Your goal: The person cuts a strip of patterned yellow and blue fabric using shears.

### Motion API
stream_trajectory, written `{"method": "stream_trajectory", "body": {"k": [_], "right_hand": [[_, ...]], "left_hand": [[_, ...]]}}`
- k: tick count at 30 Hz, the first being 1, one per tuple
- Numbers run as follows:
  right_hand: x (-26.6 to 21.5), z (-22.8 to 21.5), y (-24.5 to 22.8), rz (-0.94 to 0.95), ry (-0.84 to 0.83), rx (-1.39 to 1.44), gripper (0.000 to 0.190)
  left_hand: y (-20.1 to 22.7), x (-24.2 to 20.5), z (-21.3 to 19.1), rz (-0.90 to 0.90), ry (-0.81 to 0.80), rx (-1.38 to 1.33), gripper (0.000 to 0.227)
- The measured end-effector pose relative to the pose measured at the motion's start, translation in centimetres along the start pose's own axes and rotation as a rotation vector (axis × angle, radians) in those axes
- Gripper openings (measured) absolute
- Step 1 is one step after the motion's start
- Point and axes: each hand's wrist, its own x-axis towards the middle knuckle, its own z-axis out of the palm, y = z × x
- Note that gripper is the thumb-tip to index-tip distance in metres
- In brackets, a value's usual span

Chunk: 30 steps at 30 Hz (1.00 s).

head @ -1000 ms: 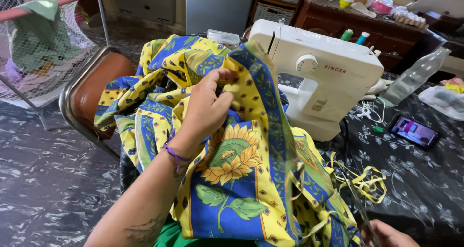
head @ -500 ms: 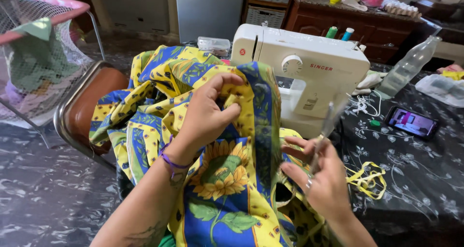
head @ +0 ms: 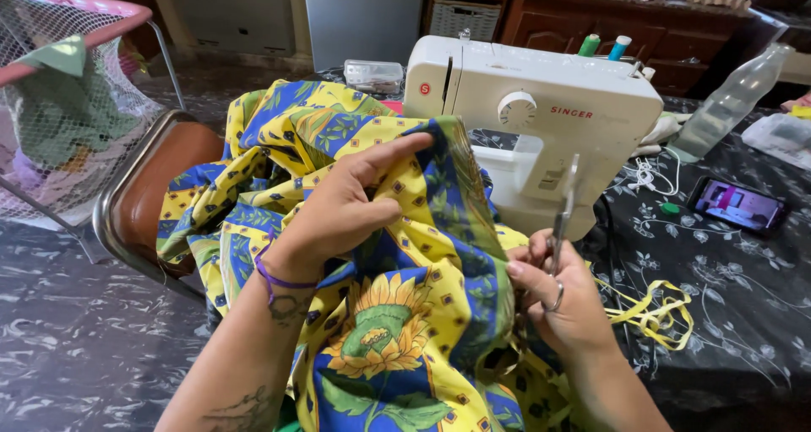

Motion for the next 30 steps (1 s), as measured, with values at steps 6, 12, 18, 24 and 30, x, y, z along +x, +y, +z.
{"method": "stream_trajectory", "body": {"k": [6,12,18,24,30], "right_hand": [[-2.6,-0.4,-0.5,-0.084,0.089,-0.320,0.036],[-8.0,-2.6,0.5,-0.360,-0.015,-0.590,0.040],[-11.9,-8.4,5.4,0.214,0.094,-0.279,0.063],[-13.0,-11.9,8.7,0.431,0.468,-0.155,0.079],[-14.2,-17.1,11.1,0.452,0.274,-0.298,0.067]], "left_hand": [[-1.5,1.0,-0.7,-0.037,-0.015,-0.158,0.087],[-1.6,2.0,-2.2,-0.299,0.165,-0.382,0.087],[-2.3,2.0,-2.5,-0.447,0.250,-0.487,0.086],[-2.0,-0.8,-0.7,-0.325,0.372,0.591,0.075],[5.3,-6.5,5.8,0.363,0.018,0.885,0.090]]}}
